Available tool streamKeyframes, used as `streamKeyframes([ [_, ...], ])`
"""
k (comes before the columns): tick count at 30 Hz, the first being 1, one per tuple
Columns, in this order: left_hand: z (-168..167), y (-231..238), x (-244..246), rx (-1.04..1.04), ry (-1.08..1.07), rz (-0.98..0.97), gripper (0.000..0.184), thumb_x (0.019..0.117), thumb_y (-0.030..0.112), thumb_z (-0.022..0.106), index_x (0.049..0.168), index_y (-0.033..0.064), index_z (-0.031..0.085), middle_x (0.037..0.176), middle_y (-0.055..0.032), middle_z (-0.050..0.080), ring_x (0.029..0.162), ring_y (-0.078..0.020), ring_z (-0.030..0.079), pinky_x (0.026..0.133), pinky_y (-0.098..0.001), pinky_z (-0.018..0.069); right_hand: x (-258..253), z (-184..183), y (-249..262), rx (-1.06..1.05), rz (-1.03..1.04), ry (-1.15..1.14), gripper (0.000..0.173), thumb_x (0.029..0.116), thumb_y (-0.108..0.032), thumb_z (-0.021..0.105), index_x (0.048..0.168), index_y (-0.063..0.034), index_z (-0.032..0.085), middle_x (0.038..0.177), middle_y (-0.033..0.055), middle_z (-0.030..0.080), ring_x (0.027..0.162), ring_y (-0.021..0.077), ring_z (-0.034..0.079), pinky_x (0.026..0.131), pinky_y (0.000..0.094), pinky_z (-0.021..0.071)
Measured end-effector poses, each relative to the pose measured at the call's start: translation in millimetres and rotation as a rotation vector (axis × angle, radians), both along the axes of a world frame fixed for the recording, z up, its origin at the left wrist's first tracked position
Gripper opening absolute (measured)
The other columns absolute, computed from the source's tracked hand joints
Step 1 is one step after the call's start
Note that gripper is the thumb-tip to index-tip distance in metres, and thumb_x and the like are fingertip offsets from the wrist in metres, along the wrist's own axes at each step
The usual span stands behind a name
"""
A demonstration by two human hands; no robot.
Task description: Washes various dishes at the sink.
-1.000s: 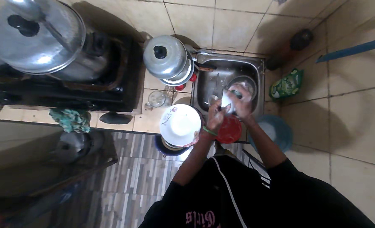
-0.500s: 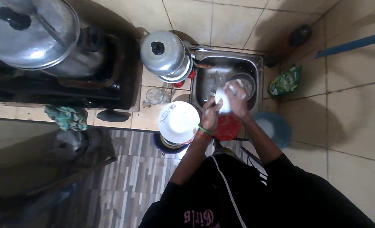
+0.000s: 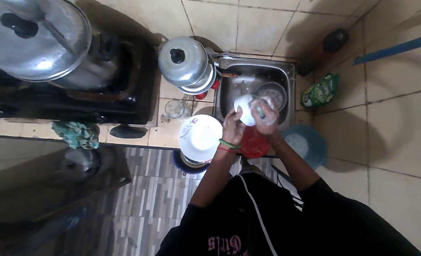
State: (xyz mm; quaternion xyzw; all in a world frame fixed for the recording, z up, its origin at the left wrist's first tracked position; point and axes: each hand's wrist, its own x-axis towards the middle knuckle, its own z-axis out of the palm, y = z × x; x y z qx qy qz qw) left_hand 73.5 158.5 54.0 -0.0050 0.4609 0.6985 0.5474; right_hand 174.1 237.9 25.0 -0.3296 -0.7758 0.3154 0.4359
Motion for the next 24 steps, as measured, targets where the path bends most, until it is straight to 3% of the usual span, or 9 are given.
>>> streamKeyframes([
  [4,-3,7,15,-0.049,-0.028,-0.019,0.023,0.1055,0.008,0.046,0.128,0.0066,0.052,0.101,-0.0031,0.065,0.087,-0.0100,0.066,0.080,-0.0290,0.0572,-17,20,16,-0.075,-0.089,-0.186,0.020,0.0926,-0.010,0.068,0.106,0.0027,0.076,0.110,0.0230,0.072,0.106,0.0372,0.069,0.095,0.0515,0.0542],
  [8,15,14,4,-0.102,-0.246,0.116,0.019,0.1047,0.010,0.040,0.100,0.0138,0.057,0.080,0.0018,0.063,0.070,-0.0064,0.063,0.064,-0.0233,0.0557,-12,0,-12,0.412,0.106,-0.113,0.017,0.0933,-0.010,0.068,0.106,-0.0050,0.078,0.117,0.0211,0.071,0.116,0.0384,0.064,0.106,0.0519,0.0479],
  [10,16,11,-8,-0.013,-0.346,0.111,0.023,0.1095,0.021,0.041,0.103,0.0114,0.061,0.084,-0.0010,0.069,0.075,-0.0093,0.069,0.071,-0.0259,0.0597,-3,-13,-16,0.378,0.131,0.048,0.020,0.0952,-0.013,0.068,0.112,-0.0031,0.074,0.127,0.0213,0.067,0.128,0.0371,0.057,0.113,0.0487,0.0419],
  [13,16,6,-14,0.082,-0.373,0.098,0.022,0.1104,0.019,0.040,0.116,0.0083,0.058,0.102,-0.0066,0.070,0.095,-0.0157,0.070,0.091,-0.0321,0.0581,2,-7,-10,0.036,-0.021,0.253,0.033,0.1041,-0.027,0.057,0.127,-0.0050,0.063,0.139,0.0113,0.058,0.135,0.0188,0.053,0.112,0.0352,0.0464],
  [15,11,0,-17,0.143,-0.305,-0.017,0.023,0.1094,0.017,0.039,0.122,0.0100,0.056,0.108,-0.0072,0.070,0.100,-0.0168,0.070,0.093,-0.0345,0.0575,4,1,10,-0.147,-0.098,0.283,0.031,0.1010,-0.014,0.053,0.120,0.0054,0.068,0.131,0.0184,0.064,0.128,0.0215,0.057,0.111,0.0360,0.0449],
  [17,8,-3,-18,0.174,-0.156,-0.150,0.022,0.1045,0.013,0.040,0.117,0.0128,0.059,0.102,-0.0030,0.072,0.093,-0.0131,0.071,0.086,-0.0322,0.0598,8,7,31,-0.464,-0.023,0.296,0.028,0.1005,-0.013,0.052,0.115,0.0033,0.069,0.119,0.0096,0.068,0.114,0.0100,0.062,0.103,0.0281,0.0499],
  [19,9,-5,-17,0.138,0.002,-0.239,0.022,0.1025,0.009,0.044,0.114,0.0118,0.063,0.099,0.0005,0.073,0.091,-0.0095,0.070,0.085,-0.0303,0.0597,13,10,46,-0.653,0.115,0.263,0.023,0.0972,-0.015,0.056,0.110,-0.0020,0.070,0.109,0.0030,0.069,0.103,0.0067,0.064,0.094,0.0284,0.0546],
  [23,13,-10,-14,0.081,0.412,-0.505,0.017,0.0977,0.004,0.052,0.104,0.0036,0.067,0.091,0.0034,0.067,0.086,-0.0025,0.063,0.083,-0.0255,0.0549,15,16,51,-0.588,0.301,0.165,0.003,0.0852,-0.009,0.073,0.085,-0.0086,0.070,0.081,-0.0068,0.067,0.075,0.0007,0.062,0.074,0.0224,0.0558],
  [24,15,-12,-14,0.074,0.491,-0.571,0.014,0.0984,0.003,0.054,0.102,0.0015,0.067,0.090,0.0020,0.065,0.084,-0.0022,0.061,0.082,-0.0245,0.0533,15,16,49,-0.579,0.290,0.130,0.011,0.0838,-0.010,0.076,0.078,-0.0114,0.067,0.072,-0.0105,0.063,0.066,-0.0025,0.058,0.067,0.0191,0.0528],
])
